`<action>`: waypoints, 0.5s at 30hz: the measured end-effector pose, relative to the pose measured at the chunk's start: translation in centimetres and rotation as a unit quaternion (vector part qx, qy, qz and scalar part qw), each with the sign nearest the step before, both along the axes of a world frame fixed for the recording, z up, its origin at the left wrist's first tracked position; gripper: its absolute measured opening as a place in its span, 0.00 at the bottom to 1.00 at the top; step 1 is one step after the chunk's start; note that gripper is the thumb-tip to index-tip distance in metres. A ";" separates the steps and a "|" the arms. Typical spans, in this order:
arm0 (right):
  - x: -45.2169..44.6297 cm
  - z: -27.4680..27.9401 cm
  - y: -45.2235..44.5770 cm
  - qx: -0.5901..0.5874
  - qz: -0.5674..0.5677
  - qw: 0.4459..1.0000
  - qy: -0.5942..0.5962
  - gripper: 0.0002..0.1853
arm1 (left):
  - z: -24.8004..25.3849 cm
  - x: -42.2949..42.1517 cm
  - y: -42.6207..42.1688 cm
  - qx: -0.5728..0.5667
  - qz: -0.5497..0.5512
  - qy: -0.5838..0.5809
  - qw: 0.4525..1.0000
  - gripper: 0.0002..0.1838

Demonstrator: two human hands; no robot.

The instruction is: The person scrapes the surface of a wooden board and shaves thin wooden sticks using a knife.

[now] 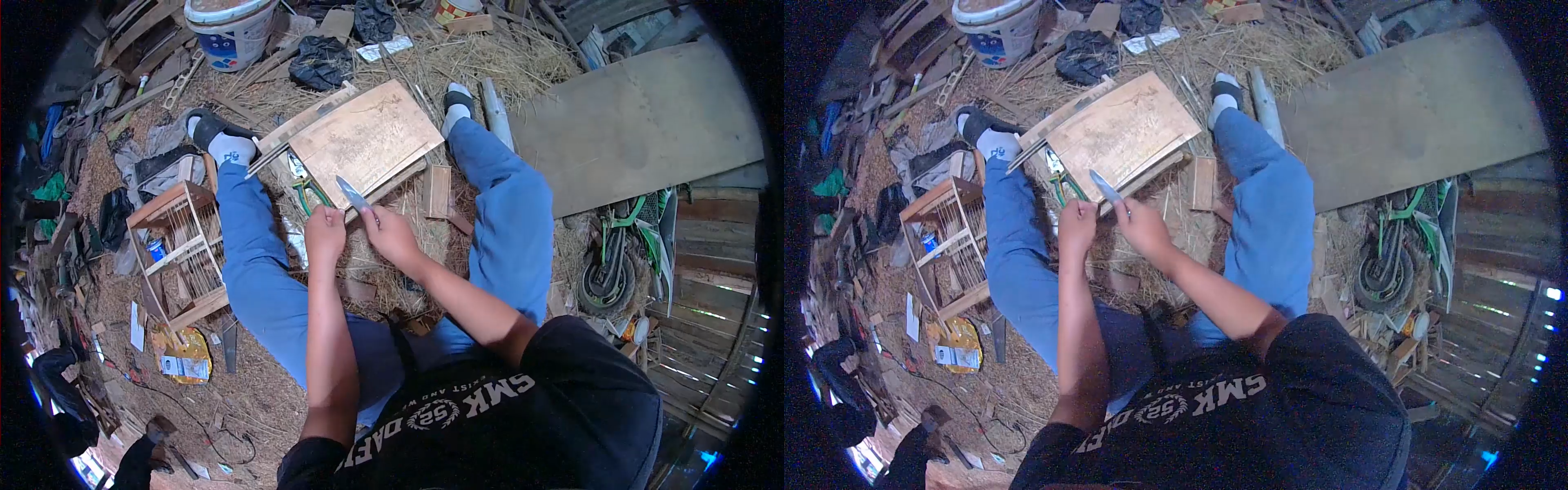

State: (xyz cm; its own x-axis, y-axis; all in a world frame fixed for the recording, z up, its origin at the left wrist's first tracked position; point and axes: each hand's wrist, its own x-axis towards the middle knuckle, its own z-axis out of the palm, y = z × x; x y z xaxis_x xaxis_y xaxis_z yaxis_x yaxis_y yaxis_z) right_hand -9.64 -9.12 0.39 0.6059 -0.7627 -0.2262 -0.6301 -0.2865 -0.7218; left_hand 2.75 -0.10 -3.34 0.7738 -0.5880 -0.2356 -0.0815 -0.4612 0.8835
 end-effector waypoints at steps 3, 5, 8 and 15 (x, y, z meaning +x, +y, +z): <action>-0.8 0.2 -2.9 0.041 -0.026 0.999 0.022 0.23 | 0.0 0.0 0.3 0.007 -0.012 -0.010 1.000 0.11; -1.5 -1.3 -6.1 0.021 -0.079 0.997 -0.003 0.23 | 0.1 -0.2 0.2 0.014 -0.019 -0.021 0.999 0.11; -0.7 0.6 -2.6 0.023 -0.085 0.996 -0.026 0.23 | 0.2 0.0 0.1 0.016 -0.019 0.001 1.000 0.11; -1.2 -1.4 -4.4 0.001 -0.045 0.999 -0.025 0.21 | 1.3 -0.2 0.3 0.012 -0.016 -0.002 1.000 0.11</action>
